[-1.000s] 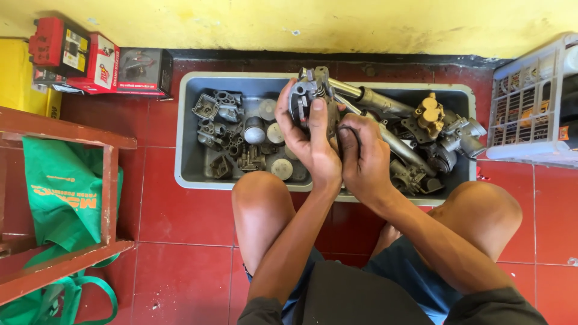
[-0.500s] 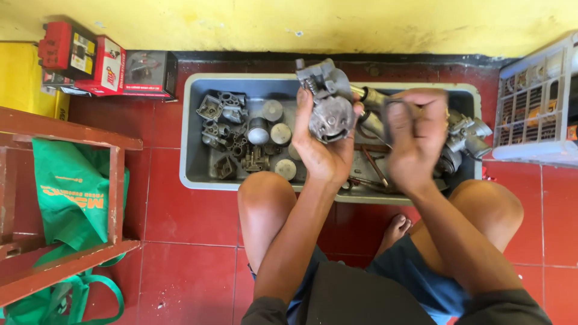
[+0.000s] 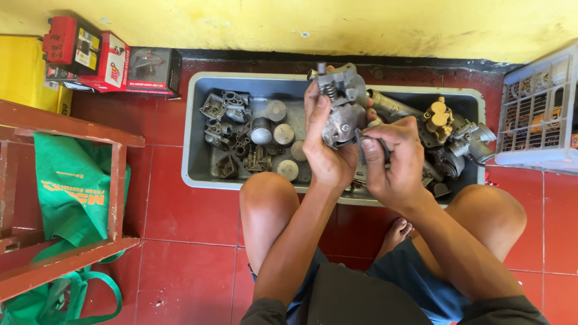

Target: Sanding the surface of a carburetor component to clean and smooth it.

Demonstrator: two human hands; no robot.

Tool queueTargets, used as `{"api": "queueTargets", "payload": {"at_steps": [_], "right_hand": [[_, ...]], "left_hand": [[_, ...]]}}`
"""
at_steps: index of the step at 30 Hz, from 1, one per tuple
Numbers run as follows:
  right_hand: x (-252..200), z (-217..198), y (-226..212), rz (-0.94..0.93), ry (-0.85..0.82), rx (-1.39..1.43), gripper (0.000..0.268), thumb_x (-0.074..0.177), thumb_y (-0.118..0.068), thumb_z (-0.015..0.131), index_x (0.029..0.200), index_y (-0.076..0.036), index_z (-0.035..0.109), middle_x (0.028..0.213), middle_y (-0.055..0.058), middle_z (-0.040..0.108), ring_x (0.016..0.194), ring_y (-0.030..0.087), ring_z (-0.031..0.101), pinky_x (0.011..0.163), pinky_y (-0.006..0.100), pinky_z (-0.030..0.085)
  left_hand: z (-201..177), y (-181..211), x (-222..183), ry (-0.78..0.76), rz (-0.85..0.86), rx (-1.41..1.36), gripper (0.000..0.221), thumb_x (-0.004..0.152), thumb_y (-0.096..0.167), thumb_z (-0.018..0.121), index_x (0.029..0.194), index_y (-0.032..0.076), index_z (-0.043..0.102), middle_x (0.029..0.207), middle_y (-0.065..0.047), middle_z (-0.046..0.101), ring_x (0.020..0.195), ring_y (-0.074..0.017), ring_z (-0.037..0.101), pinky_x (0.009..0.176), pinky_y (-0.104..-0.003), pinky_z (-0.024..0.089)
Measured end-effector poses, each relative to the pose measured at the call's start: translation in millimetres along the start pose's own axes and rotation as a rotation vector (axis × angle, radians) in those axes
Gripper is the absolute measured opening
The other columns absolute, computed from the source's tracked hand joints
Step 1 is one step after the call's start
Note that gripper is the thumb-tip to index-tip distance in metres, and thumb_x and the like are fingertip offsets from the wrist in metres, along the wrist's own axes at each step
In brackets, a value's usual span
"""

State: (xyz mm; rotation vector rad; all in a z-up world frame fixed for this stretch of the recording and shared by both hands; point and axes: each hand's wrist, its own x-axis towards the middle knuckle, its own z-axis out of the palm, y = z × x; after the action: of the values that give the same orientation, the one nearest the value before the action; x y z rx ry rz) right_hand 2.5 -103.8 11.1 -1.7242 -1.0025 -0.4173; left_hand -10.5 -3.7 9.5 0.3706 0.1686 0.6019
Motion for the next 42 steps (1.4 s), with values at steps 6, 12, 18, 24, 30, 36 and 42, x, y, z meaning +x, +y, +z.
{"api": "queueTargets", "payload": {"at_steps": [6,12,18,24,30,36,42], "right_hand": [[-7.0,3.8,14.9,-0.099,-0.038,-0.231,0.011,0.105,0.002,0.06,0.115,-0.002,0.06,0.086,0.011,0.072,0.069,0.027,0.058,0.087,0.041,0.04],[-0.8,2.2,15.3,-0.079,-0.089,-0.231,0.01,0.106,0.002,0.058,0.114,-0.002,0.06,0.086,0.011,0.072,0.07,0.029,0.065,0.085,0.041,0.038],[-8.3,10.8,10.3,-0.12,-0.157,-0.306,0.005,0.103,-0.007,0.063,0.105,-0.006,0.068,0.091,0.007,0.077,0.073,0.025,0.071,0.08,0.037,0.04],[-8.4,-2.0,14.9,-0.083,-0.072,-0.11,0.009,0.104,-0.002,0.06,0.112,-0.001,0.063,0.079,0.009,0.07,0.064,0.03,0.062,0.085,0.038,0.04],[-4.3,3.0,5.9,-0.079,-0.069,-0.243,0.009,0.104,-0.003,0.061,0.113,-0.002,0.064,0.086,0.007,0.073,0.073,0.028,0.07,0.085,0.038,0.038],[-4.3,9.2,9.9,-0.11,-0.045,-0.284,0.008,0.105,-0.003,0.06,0.111,0.0,0.064,0.088,0.009,0.073,0.072,0.028,0.07,0.084,0.037,0.039],[-9.2,20.4,12.1,-0.063,-0.028,-0.263,0.006,0.105,0.0,0.06,0.108,0.0,0.065,0.088,0.01,0.074,0.075,0.03,0.072,0.082,0.036,0.04]], "left_hand": [[11.7,2.3,-9.4,-0.004,0.155,0.235,0.055,0.099,0.03,0.068,0.146,0.007,0.05,0.117,-0.022,0.063,0.098,-0.0259,0.066,0.082,-0.039,0.061],[-29.7,-17.3,7.2,-0.024,0.222,0.359,0.053,0.097,0.025,0.071,0.144,0.009,0.053,0.121,-0.021,0.062,0.1,-0.0278,0.067,0.082,-0.04,0.06],[2.0,5.2,4.9,0.064,0.022,0.161,0.069,0.098,0.037,0.066,0.152,0.006,0.038,0.123,-0.026,0.054,0.1,-0.0319,0.061,0.083,-0.046,0.06],[-8.1,-11.6,8.3,0.075,-0.054,-0.084,0.046,0.108,0.03,0.061,0.145,0.008,0.044,0.114,-0.03,0.062,0.092,-0.0376,0.07,0.076,-0.047,0.064],[9.1,-8.1,-1.3,0.069,-0.022,0.043,0.039,0.112,0.024,0.054,0.148,0.013,0.047,0.109,-0.027,0.066,0.091,-0.0281,0.072,0.084,-0.04,0.065],[12.6,-7.6,-2.0,0.176,0.03,0.106,0.04,0.106,0.022,0.063,0.144,0.015,0.054,0.108,-0.025,0.068,0.089,-0.0242,0.072,0.082,-0.038,0.066],[9.3,-10.9,1.2,0.254,0.09,0.179,0.041,0.103,0.022,0.067,0.142,0.019,0.056,0.112,-0.026,0.067,0.084,-0.0249,0.071,0.077,-0.04,0.067]]}}
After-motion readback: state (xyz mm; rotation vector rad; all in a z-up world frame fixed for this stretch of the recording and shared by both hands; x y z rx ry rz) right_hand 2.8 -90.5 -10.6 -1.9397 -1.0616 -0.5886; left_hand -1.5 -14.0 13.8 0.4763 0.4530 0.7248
